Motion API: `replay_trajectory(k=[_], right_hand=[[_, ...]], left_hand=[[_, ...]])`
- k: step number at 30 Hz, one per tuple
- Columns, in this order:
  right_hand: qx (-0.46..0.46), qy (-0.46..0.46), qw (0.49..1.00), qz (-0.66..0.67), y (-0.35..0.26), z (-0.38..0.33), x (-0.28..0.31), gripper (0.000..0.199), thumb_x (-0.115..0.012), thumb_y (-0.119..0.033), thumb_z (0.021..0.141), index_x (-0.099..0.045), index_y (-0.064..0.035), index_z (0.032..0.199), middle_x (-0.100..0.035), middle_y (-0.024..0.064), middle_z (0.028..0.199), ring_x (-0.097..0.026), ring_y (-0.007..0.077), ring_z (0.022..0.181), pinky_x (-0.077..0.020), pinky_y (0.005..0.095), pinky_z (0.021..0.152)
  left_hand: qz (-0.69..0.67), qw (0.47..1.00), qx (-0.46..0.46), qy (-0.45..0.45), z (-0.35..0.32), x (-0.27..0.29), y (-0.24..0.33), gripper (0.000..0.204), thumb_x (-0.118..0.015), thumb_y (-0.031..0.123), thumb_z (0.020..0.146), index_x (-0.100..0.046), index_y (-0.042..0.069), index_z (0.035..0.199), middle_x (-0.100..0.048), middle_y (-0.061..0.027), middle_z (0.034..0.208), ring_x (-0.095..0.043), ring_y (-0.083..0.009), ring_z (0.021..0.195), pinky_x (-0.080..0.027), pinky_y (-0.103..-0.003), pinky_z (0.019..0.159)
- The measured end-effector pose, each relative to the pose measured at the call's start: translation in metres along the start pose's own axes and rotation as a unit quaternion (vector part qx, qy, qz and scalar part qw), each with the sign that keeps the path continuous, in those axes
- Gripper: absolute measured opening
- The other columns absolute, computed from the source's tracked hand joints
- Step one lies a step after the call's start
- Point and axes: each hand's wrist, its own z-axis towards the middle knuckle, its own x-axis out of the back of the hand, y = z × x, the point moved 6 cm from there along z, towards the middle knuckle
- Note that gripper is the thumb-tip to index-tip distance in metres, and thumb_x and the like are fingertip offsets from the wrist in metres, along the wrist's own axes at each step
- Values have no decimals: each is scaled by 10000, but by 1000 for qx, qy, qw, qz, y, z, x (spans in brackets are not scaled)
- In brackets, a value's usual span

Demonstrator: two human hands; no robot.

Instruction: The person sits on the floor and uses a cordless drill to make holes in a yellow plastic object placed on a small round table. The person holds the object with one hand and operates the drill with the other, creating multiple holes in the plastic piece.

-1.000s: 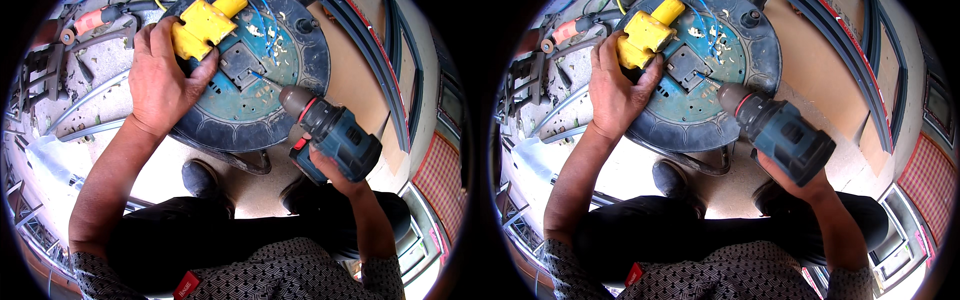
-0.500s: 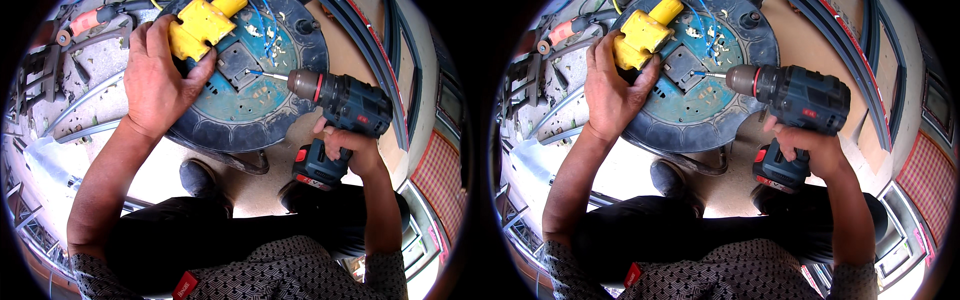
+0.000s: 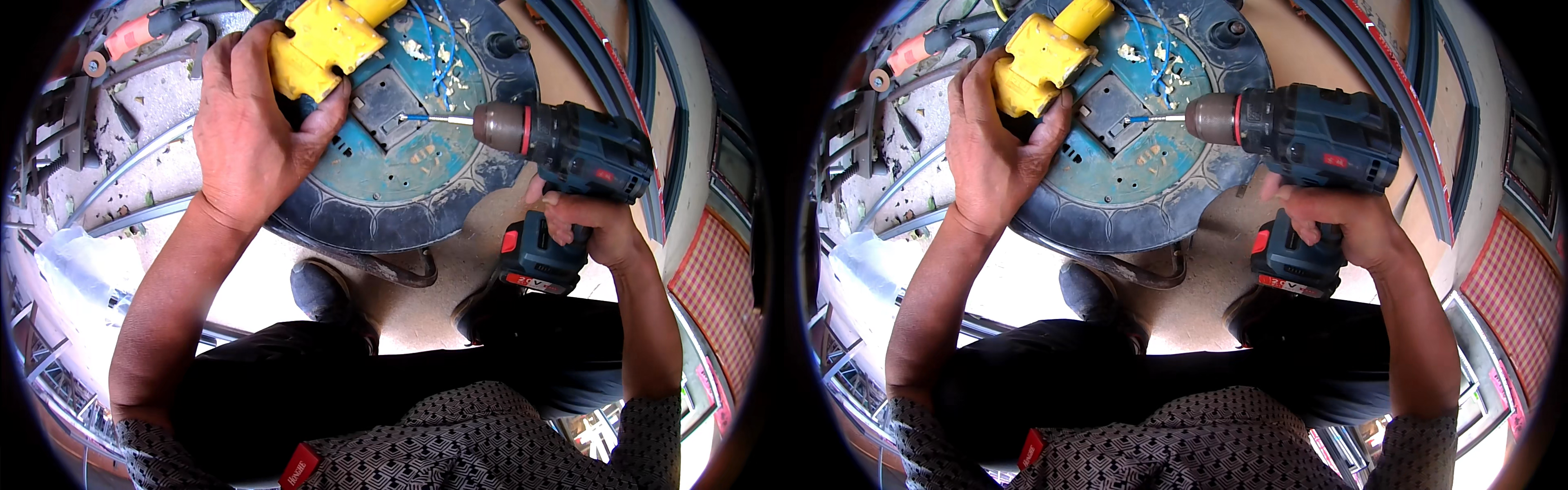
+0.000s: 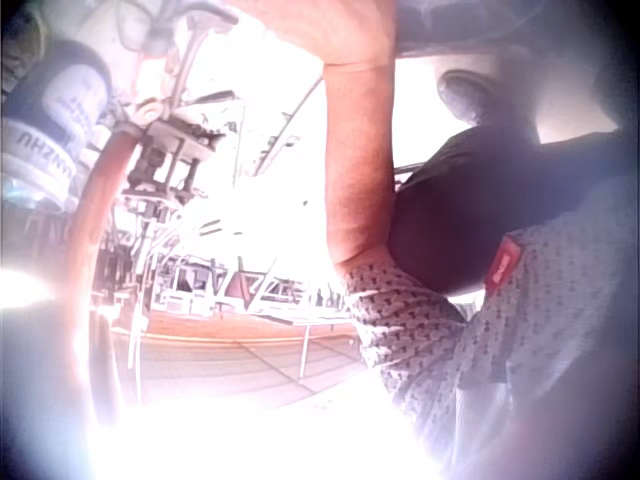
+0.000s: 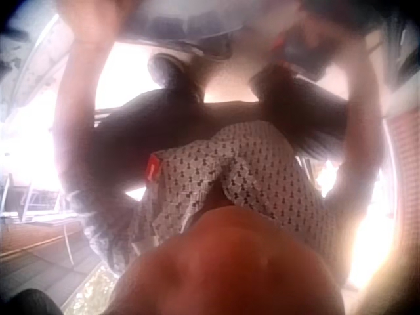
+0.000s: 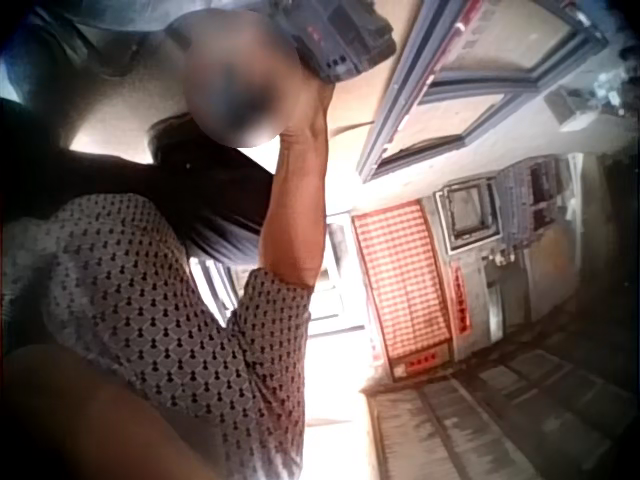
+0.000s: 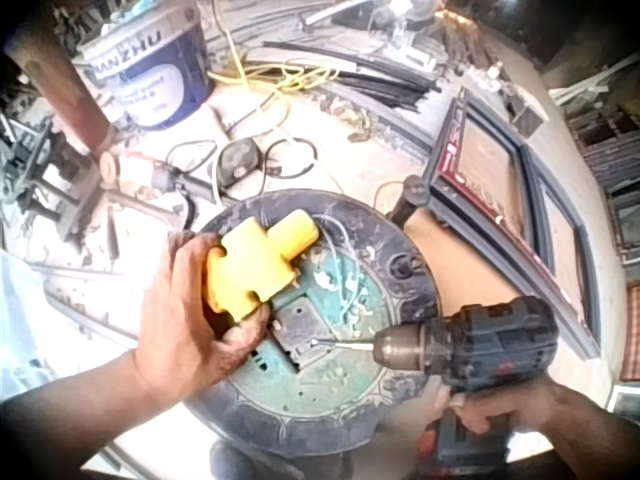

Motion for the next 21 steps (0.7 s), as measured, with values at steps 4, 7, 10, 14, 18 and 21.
replay_trajectory(k=[4,7,10,14,18,21], right_hand=[[2,-6,1000,8,1,0,0,252,-728,-110,913,-737,27,1124,-554,-1,642,-510,104,559,-412,293,584],[12,3,1000,-1,1,0,0,284,-751,-150,886,-733,35,1101,-570,19,644,-500,115,525,-418,296,556],[14,4,1000,-11,-1,-1,0,273,-744,-144,896,-729,34,1102,-565,15,644,-500,111,527,-415,297,555],[40,0,998,-42,-3,-3,1,258,-738,-142,911,-728,25,1108,-551,6,646,-491,101,537,-408,289,557],[85,19,988,-126,-4,-11,4,246,-745,-138,939,-741,-14,1152,-572,-20,684,-518,72,588,-425,271,589],[186,57,960,-201,1,-13,7,231,-762,-120,960,-752,-59,1183,-618,-49,755,-560,48,657,-458,267,635]], left_hand=[[-5,1000,0,7,1,0,0,839,-920,452,843,-535,45,1467,-579,-261,1338,-683,-445,1136,-624,-475,901],[-20,1000,17,-2,2,2,2,814,-925,411,865,-540,16,1464,-598,-272,1351,-662,-445,1198,-585,-471,991],[-28,999,23,-7,1,2,3,801,-926,393,880,-543,0,1463,-610,-278,1352,-651,-444,1231,-565,-469,1037],[-25,999,24,-11,1,2,2,796,-921,392,885,-542,-4,1463,-616,-274,1344,-649,-438,1227,-562,-468,1039],[-27,999,25,-13,1,2,2,792,-916,397,891,-542,-8,1460,-616,-267,1349,-642,-436,1235,-557,-469,1045],[-29,999,26,-12,2,2,3,791,-914,401,893,-542,-9,1458,-617,-264,1351,-637,-435,1243,-554,-469,1049]])
